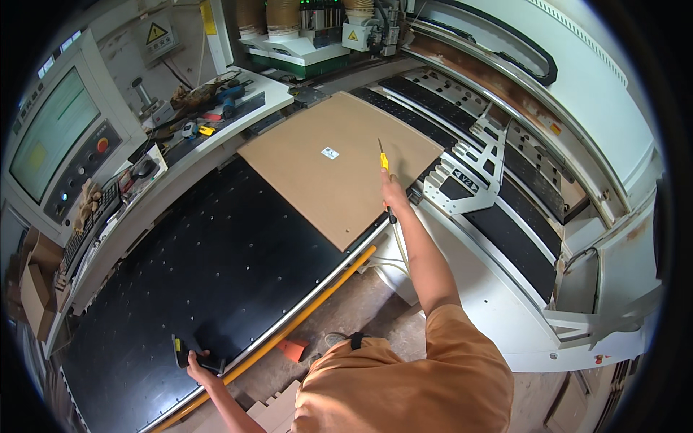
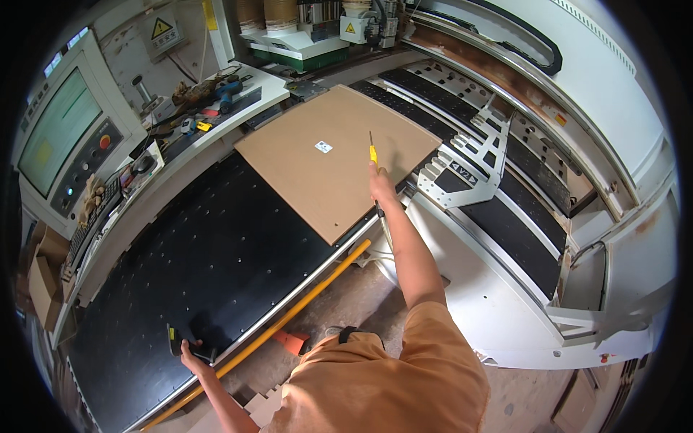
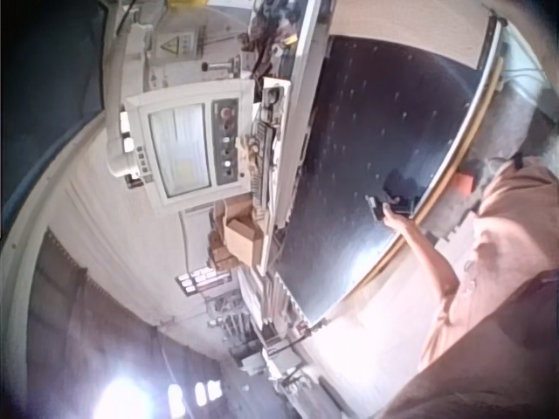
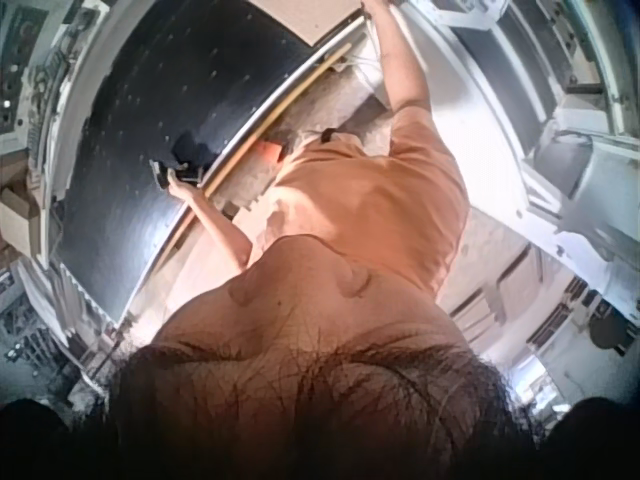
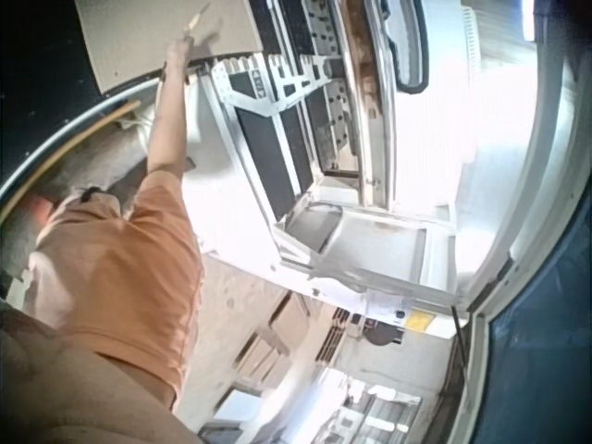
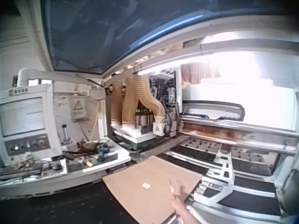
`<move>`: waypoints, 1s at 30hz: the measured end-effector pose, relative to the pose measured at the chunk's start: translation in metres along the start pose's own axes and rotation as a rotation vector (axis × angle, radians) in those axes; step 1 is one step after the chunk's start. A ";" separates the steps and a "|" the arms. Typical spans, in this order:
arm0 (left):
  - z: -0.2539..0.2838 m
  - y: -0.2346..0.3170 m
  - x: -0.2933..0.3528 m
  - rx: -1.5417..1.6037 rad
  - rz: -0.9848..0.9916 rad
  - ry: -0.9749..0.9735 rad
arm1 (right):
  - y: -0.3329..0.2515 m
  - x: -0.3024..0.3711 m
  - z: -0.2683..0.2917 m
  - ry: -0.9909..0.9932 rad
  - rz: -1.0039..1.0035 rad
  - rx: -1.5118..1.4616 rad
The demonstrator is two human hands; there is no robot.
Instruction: The person picks up large flat wood panels from the floor, places them on a machine table, and then removes them to stack them elsewhere. The person uses a barcode scanner and a yellow tool during the process.
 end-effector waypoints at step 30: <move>-0.179 -0.016 0.086 -0.379 -0.217 -0.120 | 0.169 0.035 0.003 0.508 0.326 -0.195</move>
Point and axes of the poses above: each hand's wrist, its own x-axis away from the middle knuckle, its own z-axis out of the back of the hand, y = z × x, the point moved 5 cm from there along -x, towards the middle knuckle, and after that the axes turned 10 degrees about y, right-handed, at the moved point
